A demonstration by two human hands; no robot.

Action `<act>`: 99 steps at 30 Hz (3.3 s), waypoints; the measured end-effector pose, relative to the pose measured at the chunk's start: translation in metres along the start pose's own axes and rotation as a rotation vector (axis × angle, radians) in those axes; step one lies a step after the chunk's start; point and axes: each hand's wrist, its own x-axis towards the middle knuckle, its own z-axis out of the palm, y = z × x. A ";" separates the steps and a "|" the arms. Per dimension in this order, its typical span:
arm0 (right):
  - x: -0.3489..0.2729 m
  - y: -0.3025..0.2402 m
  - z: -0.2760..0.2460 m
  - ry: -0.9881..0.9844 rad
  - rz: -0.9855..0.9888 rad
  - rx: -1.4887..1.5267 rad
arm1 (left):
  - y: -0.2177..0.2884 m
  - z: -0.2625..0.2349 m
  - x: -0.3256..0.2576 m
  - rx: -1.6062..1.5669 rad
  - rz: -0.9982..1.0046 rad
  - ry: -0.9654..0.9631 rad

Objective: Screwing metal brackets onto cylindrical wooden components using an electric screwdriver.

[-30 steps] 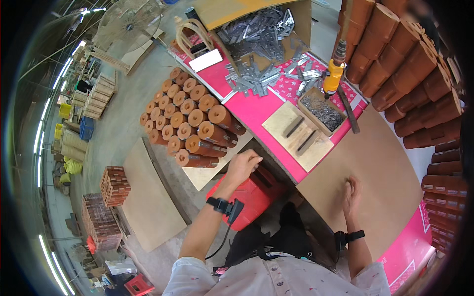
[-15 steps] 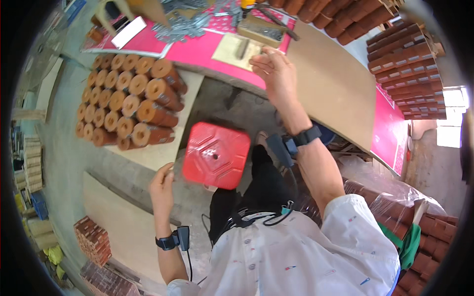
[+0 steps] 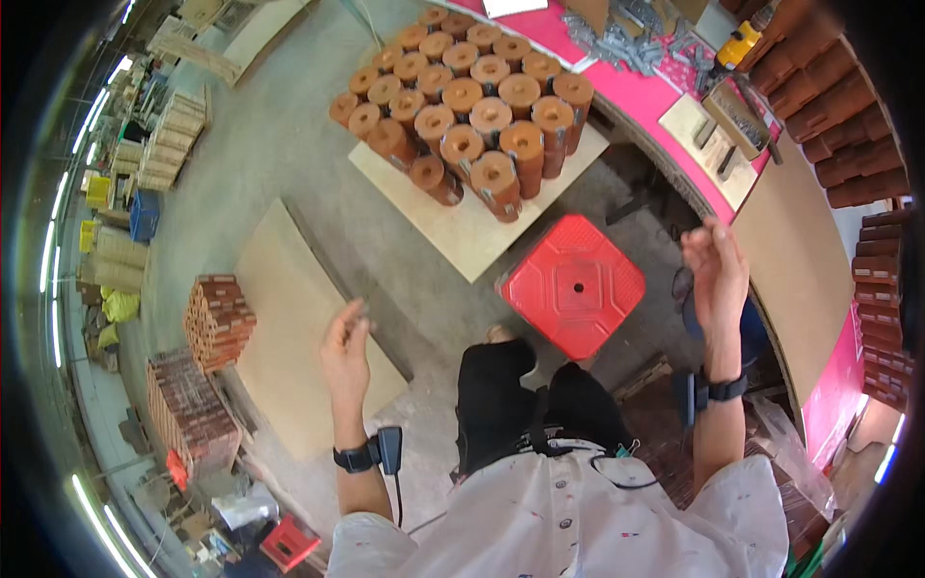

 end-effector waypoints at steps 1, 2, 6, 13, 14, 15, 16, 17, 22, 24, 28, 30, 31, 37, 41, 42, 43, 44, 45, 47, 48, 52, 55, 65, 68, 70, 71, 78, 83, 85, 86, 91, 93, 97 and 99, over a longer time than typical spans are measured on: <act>-0.009 0.004 0.001 0.035 0.004 0.006 | -0.010 -0.005 0.004 0.056 0.075 0.021; -0.017 0.012 0.001 0.050 -0.028 -0.032 | -0.019 -0.009 0.008 0.058 -0.034 -0.062; -0.032 0.024 0.001 0.130 -0.109 -0.054 | -0.048 -0.011 0.055 -0.021 -0.328 -0.235; -0.067 0.065 0.116 0.347 -0.133 0.007 | -0.059 -0.051 0.180 0.180 0.210 -0.504; -0.068 0.072 0.131 0.332 -0.102 0.003 | -0.058 -0.062 0.197 0.177 0.248 -0.565; -0.070 0.076 0.147 0.338 -0.094 -0.013 | -0.057 -0.072 0.211 0.170 0.258 -0.579; -0.068 0.081 0.163 0.340 -0.085 -0.023 | -0.058 -0.081 0.228 0.162 0.210 -0.597; -0.066 0.085 0.177 0.351 -0.094 -0.022 | -0.059 -0.088 0.244 0.154 0.161 -0.614; -0.066 0.104 0.219 0.415 -0.097 -0.024 | -0.068 -0.086 0.310 0.134 0.189 -0.644; -0.064 0.116 0.223 0.462 -0.105 -0.009 | -0.063 -0.075 0.328 0.105 0.221 -0.668; -0.054 0.138 0.230 0.531 -0.119 0.050 | -0.046 -0.062 0.367 0.135 0.269 -0.788; -0.039 0.143 0.239 0.549 -0.132 0.079 | -0.041 -0.060 0.389 0.149 0.281 -0.820; -0.031 0.144 0.246 0.565 -0.142 0.102 | -0.038 -0.061 0.403 0.149 0.273 -0.804; 0.029 0.130 0.309 0.537 -0.242 0.101 | -0.029 -0.065 0.494 0.089 0.297 -0.779; 0.044 0.138 0.330 0.618 -0.270 0.069 | -0.021 -0.045 0.552 0.092 0.300 -0.863; 0.046 0.137 0.338 0.642 -0.285 0.076 | -0.020 -0.037 0.569 0.094 0.320 -0.885; 0.046 0.140 0.349 0.671 -0.313 0.072 | -0.022 -0.030 0.588 0.106 0.323 -0.915; 0.045 0.144 0.359 0.707 -0.341 0.063 | -0.023 -0.024 0.604 0.116 0.325 -0.952; 0.042 0.150 0.367 0.766 -0.356 0.069 | -0.021 -0.017 0.620 0.120 0.344 -0.985; 0.031 0.161 0.385 0.847 -0.382 0.056 | -0.012 0.000 0.648 0.150 0.384 -1.045; 0.024 0.166 0.395 0.888 -0.394 0.045 | -0.008 0.009 0.660 0.143 0.397 -1.080; 0.003 0.179 0.453 1.066 -0.369 0.000 | 0.007 0.047 0.701 0.198 0.602 -1.210; -0.014 0.188 0.478 1.172 -0.439 0.018 | 0.029 0.087 0.716 0.201 0.743 -1.256; -0.018 0.226 0.506 1.401 -0.488 0.146 | 0.079 0.248 0.706 0.193 1.255 -1.102; -0.022 0.239 0.517 1.521 -0.454 0.161 | 0.101 0.301 0.695 0.239 1.359 -1.065; -0.015 0.243 0.539 1.606 -0.458 0.155 | 0.111 0.335 0.696 0.193 1.466 -1.054; -0.007 0.239 0.552 1.665 -0.465 0.142 | 0.123 0.345 0.692 0.247 1.510 -0.997; 0.035 0.243 0.635 1.879 -0.434 0.156 | 0.146 0.412 0.691 0.595 1.901 -0.755; 0.073 0.240 0.663 1.901 -0.484 0.152 | 0.157 0.436 0.702 0.692 2.091 -0.772; 0.080 0.238 0.667 1.910 -0.498 0.142 | 0.159 0.437 0.701 0.684 2.156 -0.757; 0.082 0.237 0.669 1.906 -0.502 0.124 | 0.161 0.436 0.701 0.705 2.150 -0.776; 0.084 0.237 0.678 1.898 -0.521 0.110 | 0.176 0.420 0.705 0.530 2.133 -0.813; 0.083 0.239 0.680 1.894 -0.531 0.114 | 0.180 0.405 0.710 0.456 2.117 -0.852; 0.081 0.241 0.681 1.863 -0.544 0.130 | 0.189 0.361 0.729 0.323 1.957 -1.025; 0.078 0.239 0.680 1.845 -0.552 0.138 | 0.192 0.333 0.743 0.190 1.856 -1.064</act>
